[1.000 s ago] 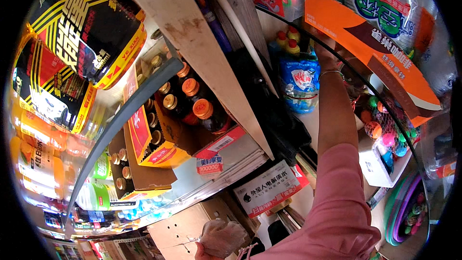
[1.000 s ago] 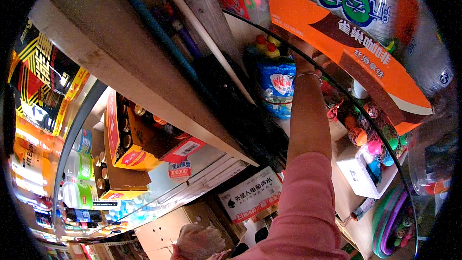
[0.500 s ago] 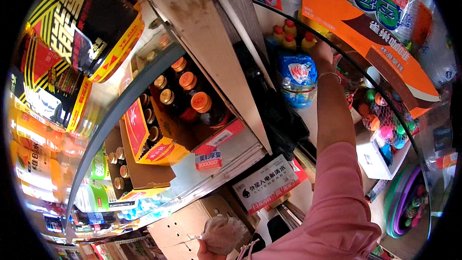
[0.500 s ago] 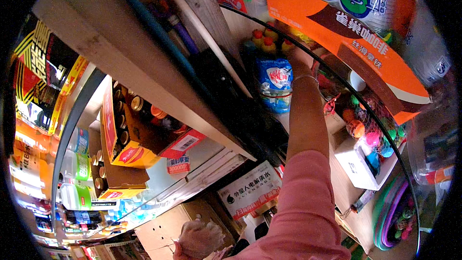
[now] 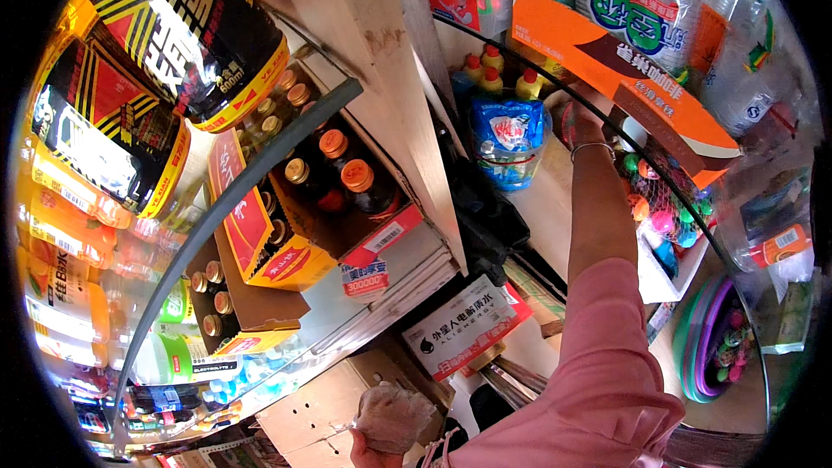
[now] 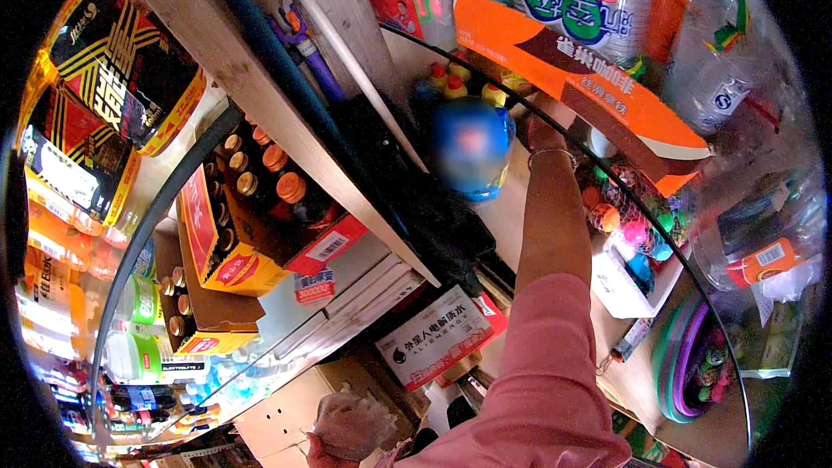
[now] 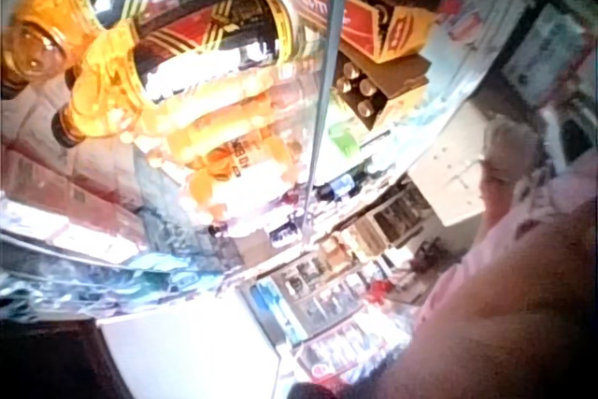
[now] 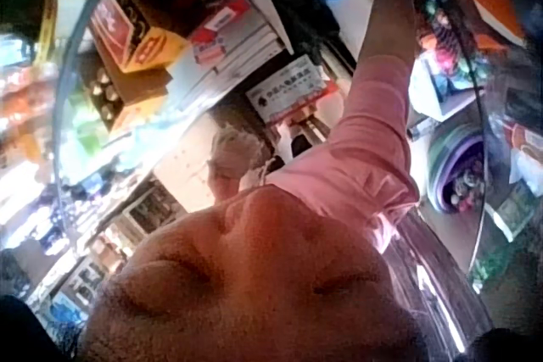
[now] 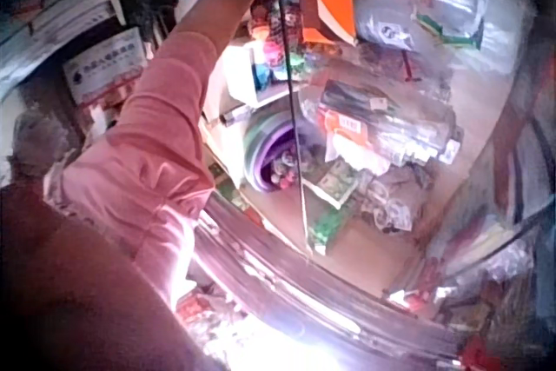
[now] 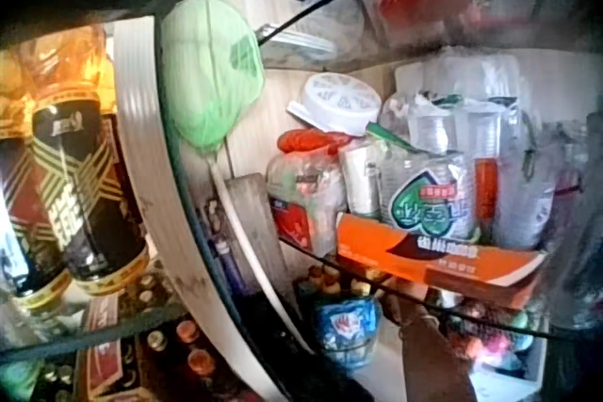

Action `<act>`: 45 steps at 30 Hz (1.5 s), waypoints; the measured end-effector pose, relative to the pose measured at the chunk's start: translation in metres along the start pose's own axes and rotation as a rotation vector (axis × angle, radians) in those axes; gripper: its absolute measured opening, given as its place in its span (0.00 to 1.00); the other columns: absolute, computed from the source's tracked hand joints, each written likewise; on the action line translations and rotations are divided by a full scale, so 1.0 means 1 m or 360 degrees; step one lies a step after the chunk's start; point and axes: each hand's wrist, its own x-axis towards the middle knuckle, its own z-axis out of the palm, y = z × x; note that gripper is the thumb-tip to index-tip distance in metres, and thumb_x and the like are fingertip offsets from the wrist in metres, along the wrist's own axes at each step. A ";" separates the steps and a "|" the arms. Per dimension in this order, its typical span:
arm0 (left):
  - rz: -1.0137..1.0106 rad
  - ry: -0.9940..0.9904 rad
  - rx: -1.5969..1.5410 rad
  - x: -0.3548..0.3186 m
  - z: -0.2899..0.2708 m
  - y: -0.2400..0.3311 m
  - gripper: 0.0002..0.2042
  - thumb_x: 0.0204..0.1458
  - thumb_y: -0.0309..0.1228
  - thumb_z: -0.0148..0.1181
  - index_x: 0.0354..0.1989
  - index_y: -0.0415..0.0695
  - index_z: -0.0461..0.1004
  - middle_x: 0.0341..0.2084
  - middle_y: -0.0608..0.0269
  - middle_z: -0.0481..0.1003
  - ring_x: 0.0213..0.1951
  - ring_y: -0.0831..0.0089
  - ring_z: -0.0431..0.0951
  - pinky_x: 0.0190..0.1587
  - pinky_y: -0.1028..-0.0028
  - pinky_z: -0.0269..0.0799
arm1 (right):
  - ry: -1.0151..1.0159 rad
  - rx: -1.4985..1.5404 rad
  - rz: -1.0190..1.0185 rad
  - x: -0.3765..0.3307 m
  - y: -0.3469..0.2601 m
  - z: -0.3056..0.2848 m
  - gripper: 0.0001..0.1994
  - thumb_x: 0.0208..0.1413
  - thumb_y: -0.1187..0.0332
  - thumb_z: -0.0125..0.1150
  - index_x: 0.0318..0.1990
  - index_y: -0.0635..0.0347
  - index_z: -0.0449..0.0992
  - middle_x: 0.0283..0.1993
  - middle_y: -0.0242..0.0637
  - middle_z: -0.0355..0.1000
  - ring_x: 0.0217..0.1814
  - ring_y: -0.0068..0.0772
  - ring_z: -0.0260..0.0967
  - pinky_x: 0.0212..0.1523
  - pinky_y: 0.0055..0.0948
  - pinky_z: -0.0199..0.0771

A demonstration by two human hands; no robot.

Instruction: The person washes a cloth in a white container at an outdoor tap, then enters a convenience store. Inside, they wipe the checkout counter and the cash register area with the damp cloth. They briefly pick up a bottle of sauce from a shelf before returning to wipe the counter.

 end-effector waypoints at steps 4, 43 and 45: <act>-0.0026 -0.0023 0.0007 -0.002 0.003 -0.002 0.33 0.56 0.52 0.47 0.63 0.42 0.56 0.61 0.55 0.60 0.62 0.56 0.59 0.65 0.53 0.49 | -0.0212 -0.0256 -0.0078 -0.002 -0.005 -0.008 0.11 0.53 0.68 0.53 0.41 0.59 0.75 0.40 0.48 0.75 0.45 0.50 0.72 0.43 0.40 0.72; -0.1960 -0.1768 0.0751 -0.212 0.016 -0.135 0.32 0.59 0.53 0.42 0.62 0.38 0.56 0.57 0.54 0.65 0.59 0.60 0.65 0.60 0.58 0.59 | -0.0129 0.1260 0.1771 -0.616 -0.088 -0.673 0.22 0.62 0.51 0.47 0.52 0.59 0.70 0.42 0.29 0.71 0.40 0.20 0.66 0.41 0.24 0.70; -0.1990 -0.1785 0.1026 -0.259 0.020 -0.177 0.38 0.54 0.59 0.46 0.62 0.36 0.56 0.56 0.52 0.66 0.57 0.58 0.66 0.60 0.59 0.59 | -0.0041 0.1004 0.1609 -0.625 -0.099 -0.740 0.24 0.61 0.48 0.49 0.52 0.58 0.72 0.42 0.28 0.71 0.41 0.22 0.65 0.44 0.24 0.66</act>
